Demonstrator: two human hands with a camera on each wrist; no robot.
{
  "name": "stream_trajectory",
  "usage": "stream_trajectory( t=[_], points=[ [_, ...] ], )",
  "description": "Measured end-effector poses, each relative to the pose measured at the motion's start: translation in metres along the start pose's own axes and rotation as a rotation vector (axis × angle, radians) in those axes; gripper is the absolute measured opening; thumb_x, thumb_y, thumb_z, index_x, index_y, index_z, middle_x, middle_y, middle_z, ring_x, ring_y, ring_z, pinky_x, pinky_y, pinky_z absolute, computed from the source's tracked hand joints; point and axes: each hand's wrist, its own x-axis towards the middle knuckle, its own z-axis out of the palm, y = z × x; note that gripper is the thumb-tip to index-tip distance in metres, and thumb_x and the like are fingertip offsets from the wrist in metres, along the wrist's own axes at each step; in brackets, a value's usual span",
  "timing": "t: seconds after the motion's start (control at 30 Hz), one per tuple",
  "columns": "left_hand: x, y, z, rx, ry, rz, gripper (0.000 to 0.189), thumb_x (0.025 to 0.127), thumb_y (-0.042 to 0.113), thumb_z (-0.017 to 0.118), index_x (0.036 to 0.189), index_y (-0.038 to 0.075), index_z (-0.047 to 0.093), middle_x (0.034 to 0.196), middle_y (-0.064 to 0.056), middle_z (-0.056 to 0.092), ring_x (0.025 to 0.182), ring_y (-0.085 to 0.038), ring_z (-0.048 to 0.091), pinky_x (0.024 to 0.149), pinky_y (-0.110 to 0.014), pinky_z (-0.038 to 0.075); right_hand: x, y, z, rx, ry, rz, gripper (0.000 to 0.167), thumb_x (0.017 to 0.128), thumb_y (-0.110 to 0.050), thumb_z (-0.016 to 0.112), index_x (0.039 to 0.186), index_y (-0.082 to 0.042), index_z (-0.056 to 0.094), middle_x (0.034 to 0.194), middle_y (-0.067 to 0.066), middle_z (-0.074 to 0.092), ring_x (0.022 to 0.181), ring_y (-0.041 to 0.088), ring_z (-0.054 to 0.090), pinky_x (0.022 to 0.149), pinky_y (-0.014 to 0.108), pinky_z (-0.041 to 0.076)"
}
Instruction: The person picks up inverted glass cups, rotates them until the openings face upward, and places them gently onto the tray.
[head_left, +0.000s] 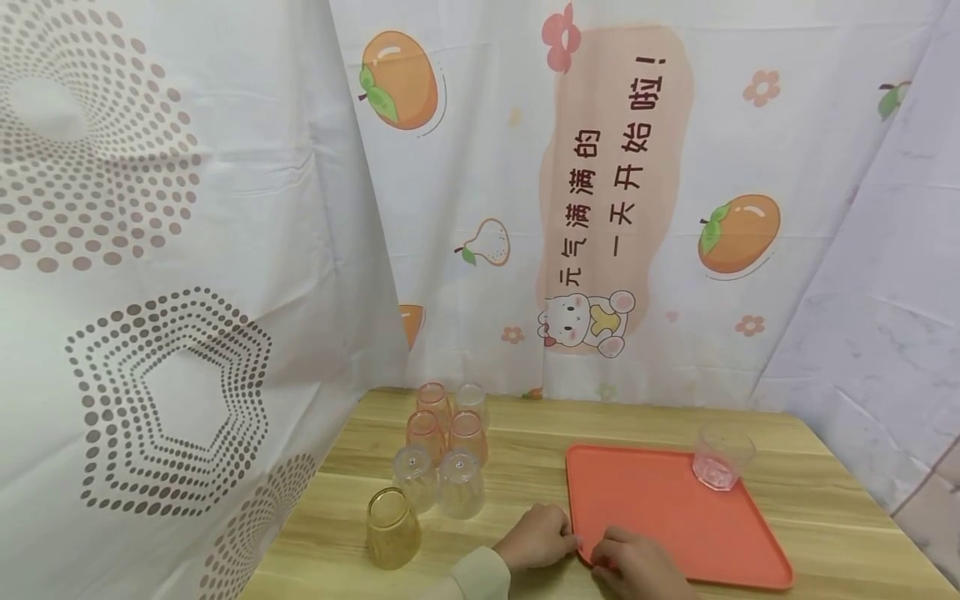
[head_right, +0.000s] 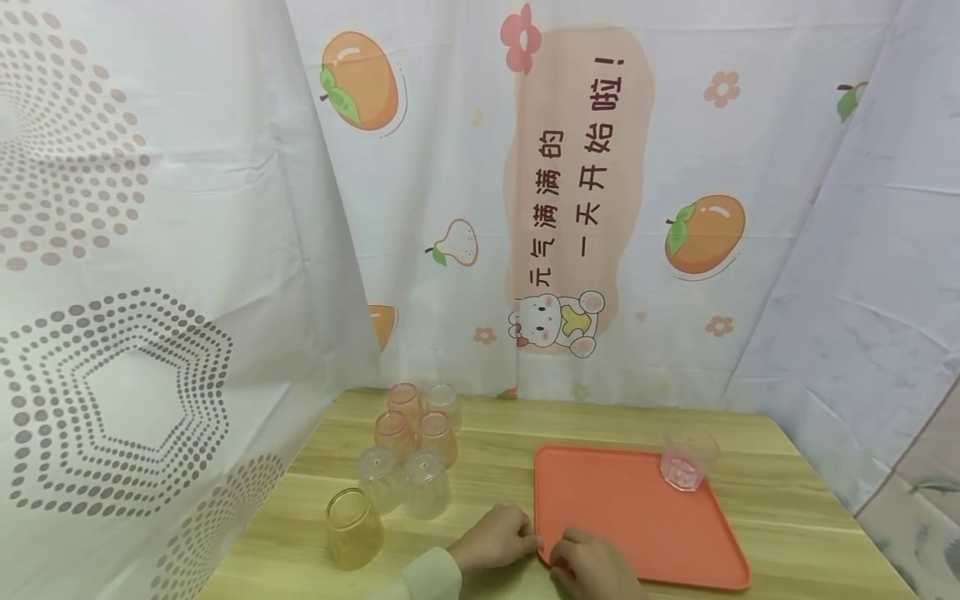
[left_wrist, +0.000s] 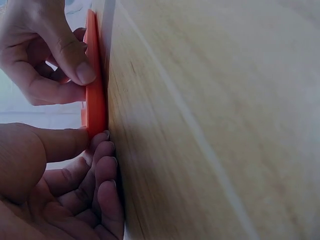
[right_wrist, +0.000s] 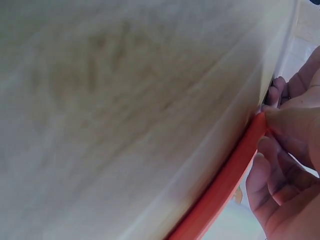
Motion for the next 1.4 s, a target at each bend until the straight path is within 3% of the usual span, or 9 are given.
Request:
stream_trajectory(
  t=[0.27,0.47,0.53,0.73,0.9,1.2,1.4],
  points=[
    [-0.002,-0.002,0.006,0.045,-0.002,0.005,0.047,0.097,0.025,0.072,0.056,0.016,0.051,0.049,0.01,0.039,0.045,-0.005,0.035,0.045,-0.02,0.029,-0.002,-0.004,0.006,-0.008,0.007,0.037,0.019,0.08,-0.008,0.086,0.082,-0.019,0.071,0.08,-0.018,0.054,0.068,-0.006,0.049,0.055,0.022,0.045],
    [-0.005,0.0,0.006,0.221,-0.003,0.117,0.054,0.1,0.029,0.066,0.054,0.019,0.042,0.044,0.014,0.027,0.038,-0.001,0.024,0.038,-0.019,0.023,-0.006,-0.004,0.012,-0.03,0.052,0.015,0.024,0.077,-0.005,0.087,0.079,-0.02,0.069,0.078,-0.019,0.051,0.066,-0.008,0.045,0.054,0.019,0.043],
    [-0.006,0.003,0.001,0.278,0.013,0.143,0.05,0.1,0.027,0.066,0.056,0.02,0.044,0.047,0.014,0.031,0.039,-0.001,0.027,0.039,-0.019,0.026,-0.007,-0.004,0.013,-0.042,0.054,0.022,0.025,0.078,-0.006,0.087,0.078,-0.021,0.068,0.077,-0.02,0.048,0.065,-0.008,0.042,0.054,0.019,0.041],
    [-0.007,0.011,-0.028,0.363,0.066,0.198,0.028,0.097,0.021,0.067,0.07,0.016,0.064,0.061,0.012,0.05,0.051,-0.002,0.042,0.05,-0.019,0.038,-0.004,-0.008,0.011,-0.078,0.074,0.046,0.025,0.079,-0.004,0.085,0.077,-0.022,0.068,0.078,-0.021,0.049,0.067,-0.007,0.046,0.055,0.02,0.044],
    [-0.012,0.01,-0.057,0.35,0.1,0.221,0.025,0.099,0.021,0.067,0.074,0.017,0.067,0.064,0.014,0.053,0.054,-0.001,0.044,0.053,-0.019,0.041,0.001,-0.01,0.006,-0.107,0.083,0.04,0.024,0.079,-0.004,0.085,0.078,-0.021,0.067,0.08,-0.017,0.053,0.068,-0.004,0.05,0.056,0.021,0.046],
    [-0.034,-0.005,-0.103,0.381,0.202,0.218,0.02,0.098,0.021,0.069,0.079,0.016,0.069,0.068,0.015,0.055,0.057,0.001,0.048,0.053,-0.019,0.044,0.005,-0.008,0.001,-0.111,0.059,0.041,0.022,0.084,-0.008,0.083,0.079,-0.022,0.066,0.08,-0.017,0.052,0.068,-0.005,0.05,0.056,0.021,0.046],
    [-0.054,-0.023,-0.13,0.41,0.279,0.235,0.02,0.096,0.018,0.071,0.077,0.018,0.065,0.072,0.015,0.054,0.066,-0.002,0.049,0.062,-0.023,0.046,0.004,-0.006,0.002,-0.146,0.076,0.001,0.02,0.08,-0.013,0.087,0.079,-0.022,0.07,0.081,-0.017,0.055,0.069,-0.002,0.054,0.057,0.022,0.047]
  ],
)
